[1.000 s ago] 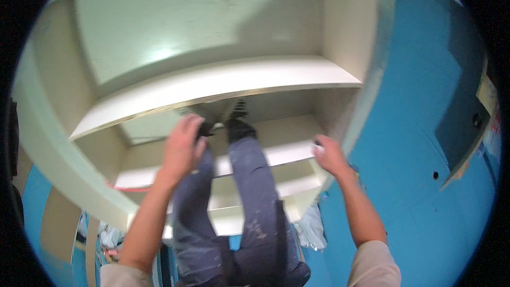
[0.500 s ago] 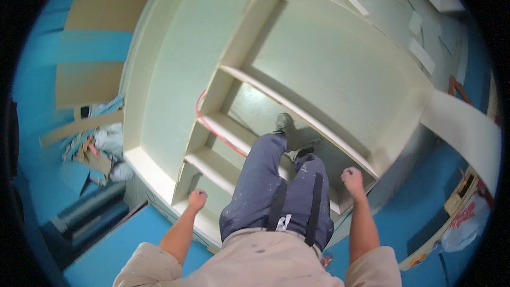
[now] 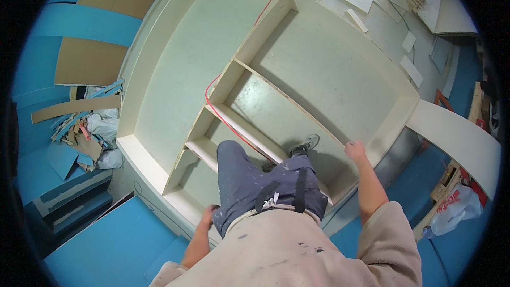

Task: The person assembles a white wooden shelving unit by placing wooden panels into the frame and securing them with a pneumatic nail gun. The person repeatedly positions panels, aligns them, and fastens them in place.

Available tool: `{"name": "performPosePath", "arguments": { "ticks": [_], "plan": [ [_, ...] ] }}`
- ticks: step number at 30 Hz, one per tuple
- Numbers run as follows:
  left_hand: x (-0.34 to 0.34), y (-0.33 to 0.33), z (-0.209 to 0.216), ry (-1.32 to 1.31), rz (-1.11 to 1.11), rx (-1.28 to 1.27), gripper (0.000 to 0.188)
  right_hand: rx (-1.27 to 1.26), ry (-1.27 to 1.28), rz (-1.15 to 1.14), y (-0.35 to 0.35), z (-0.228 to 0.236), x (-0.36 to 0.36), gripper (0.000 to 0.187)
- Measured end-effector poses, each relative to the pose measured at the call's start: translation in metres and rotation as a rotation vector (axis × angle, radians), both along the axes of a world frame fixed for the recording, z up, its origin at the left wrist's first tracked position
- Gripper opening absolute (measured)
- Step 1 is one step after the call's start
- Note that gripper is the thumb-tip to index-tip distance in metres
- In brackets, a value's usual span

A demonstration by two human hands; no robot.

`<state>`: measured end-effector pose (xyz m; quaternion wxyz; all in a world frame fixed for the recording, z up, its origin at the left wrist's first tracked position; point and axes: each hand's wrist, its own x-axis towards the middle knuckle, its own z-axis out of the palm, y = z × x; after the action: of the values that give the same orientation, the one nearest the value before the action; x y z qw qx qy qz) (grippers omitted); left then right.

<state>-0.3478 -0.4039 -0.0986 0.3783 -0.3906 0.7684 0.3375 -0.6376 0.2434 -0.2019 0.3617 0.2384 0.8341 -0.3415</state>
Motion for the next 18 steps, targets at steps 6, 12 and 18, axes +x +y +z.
{"name": "performPosePath", "arguments": {
  "ticks": [6, 12, 18],
  "plan": [
    [-0.092, -0.065, 0.008, 0.041, 0.303, 0.126, 0.024, -0.501, -0.269, -0.704, -0.031, 0.03, 0.081, 0.009],
    [-0.184, -0.138, -0.08, -0.045, -0.189, 0.33, 0.022, -0.013, 0.106, -1.014, -0.109, 0.129, 0.166, 0.014],
    [-0.324, -0.214, -0.111, -0.094, -0.278, 0.378, 0.027, 0.107, -0.439, -1.136, -0.307, 0.117, 0.398, 0.015]
  ]
}}
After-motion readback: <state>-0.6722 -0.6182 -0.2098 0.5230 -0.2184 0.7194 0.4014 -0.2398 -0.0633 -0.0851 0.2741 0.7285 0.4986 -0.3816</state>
